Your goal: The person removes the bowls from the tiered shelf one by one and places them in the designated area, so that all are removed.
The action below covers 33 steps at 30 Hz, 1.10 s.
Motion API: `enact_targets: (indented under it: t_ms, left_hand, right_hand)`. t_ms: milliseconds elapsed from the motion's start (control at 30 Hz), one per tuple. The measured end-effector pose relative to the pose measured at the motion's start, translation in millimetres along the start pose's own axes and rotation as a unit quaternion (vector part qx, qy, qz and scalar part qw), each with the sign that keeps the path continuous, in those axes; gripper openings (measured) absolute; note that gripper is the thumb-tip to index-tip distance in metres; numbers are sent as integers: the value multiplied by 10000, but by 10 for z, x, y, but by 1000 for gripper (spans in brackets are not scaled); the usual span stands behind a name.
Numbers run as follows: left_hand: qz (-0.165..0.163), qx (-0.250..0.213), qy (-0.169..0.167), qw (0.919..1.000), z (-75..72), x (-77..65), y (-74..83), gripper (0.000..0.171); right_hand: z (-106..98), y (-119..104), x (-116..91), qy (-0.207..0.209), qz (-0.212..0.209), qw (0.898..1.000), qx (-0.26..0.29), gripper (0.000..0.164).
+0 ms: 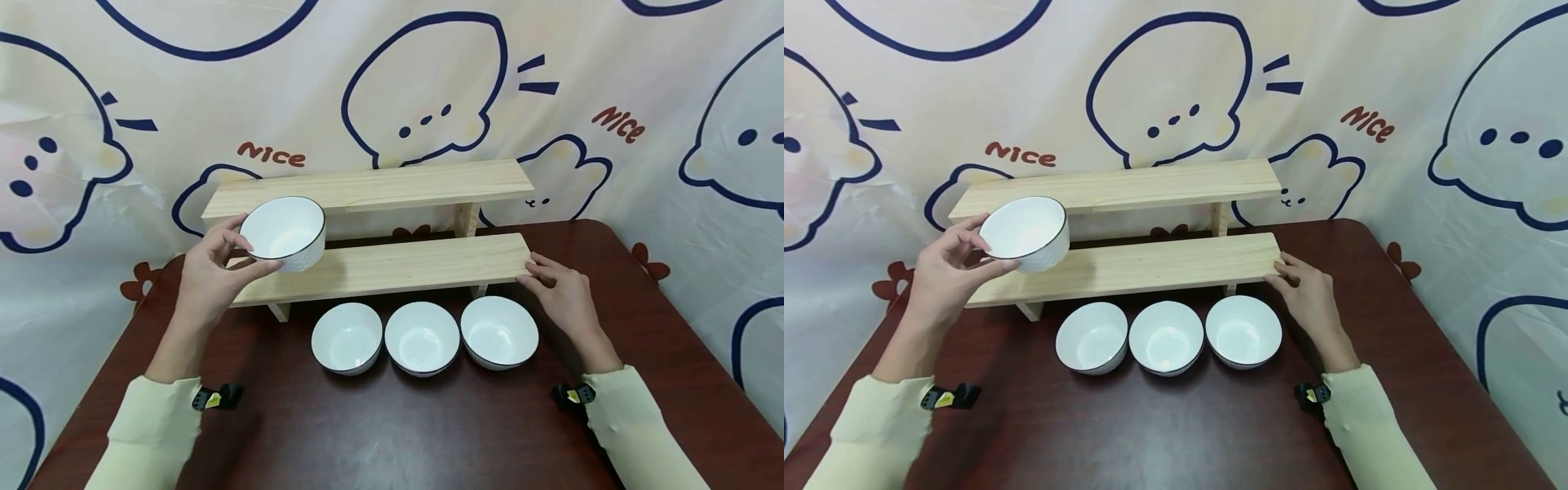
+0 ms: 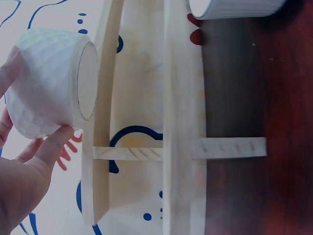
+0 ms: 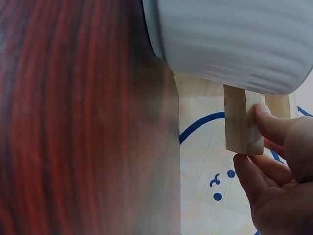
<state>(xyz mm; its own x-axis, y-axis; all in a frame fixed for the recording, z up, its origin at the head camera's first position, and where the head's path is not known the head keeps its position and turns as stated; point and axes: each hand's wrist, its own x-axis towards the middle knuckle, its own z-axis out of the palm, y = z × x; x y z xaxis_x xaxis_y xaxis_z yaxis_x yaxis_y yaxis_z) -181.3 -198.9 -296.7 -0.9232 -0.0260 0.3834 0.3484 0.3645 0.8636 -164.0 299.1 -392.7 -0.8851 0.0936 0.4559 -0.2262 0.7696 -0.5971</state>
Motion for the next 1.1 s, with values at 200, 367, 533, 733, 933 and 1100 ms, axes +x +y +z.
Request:
enact_targets:
  t_ms: [200,367,533,733,933,1100]
  left_hand:
    - [-85,185,-122,9997,-57,-92,-86,42]
    - [-203,363,-215,9989,-84,-152,-138,42]
    - [-168,309,-282,9990,-86,-209,-185,41]
    - [-82,345,-479,9982,-133,-282,-258,40]
    - [79,395,-674,9969,-202,-371,-301,38]
    - [358,242,-965,9944,-269,-443,-358,39]
  right_hand:
    - [1,-7,2,-20,11,10000,42,36]
    - [11,-2,1,-12,15,10000,42,36]
    - [10,4,5,21,-58,10000,21,36]
    - [8,-3,-2,27,-95,9999,37,36]
    - [9,-9,0,17,-70,10000,46,36]
    - [-1,-19,-1,14,-44,10000,31,36]
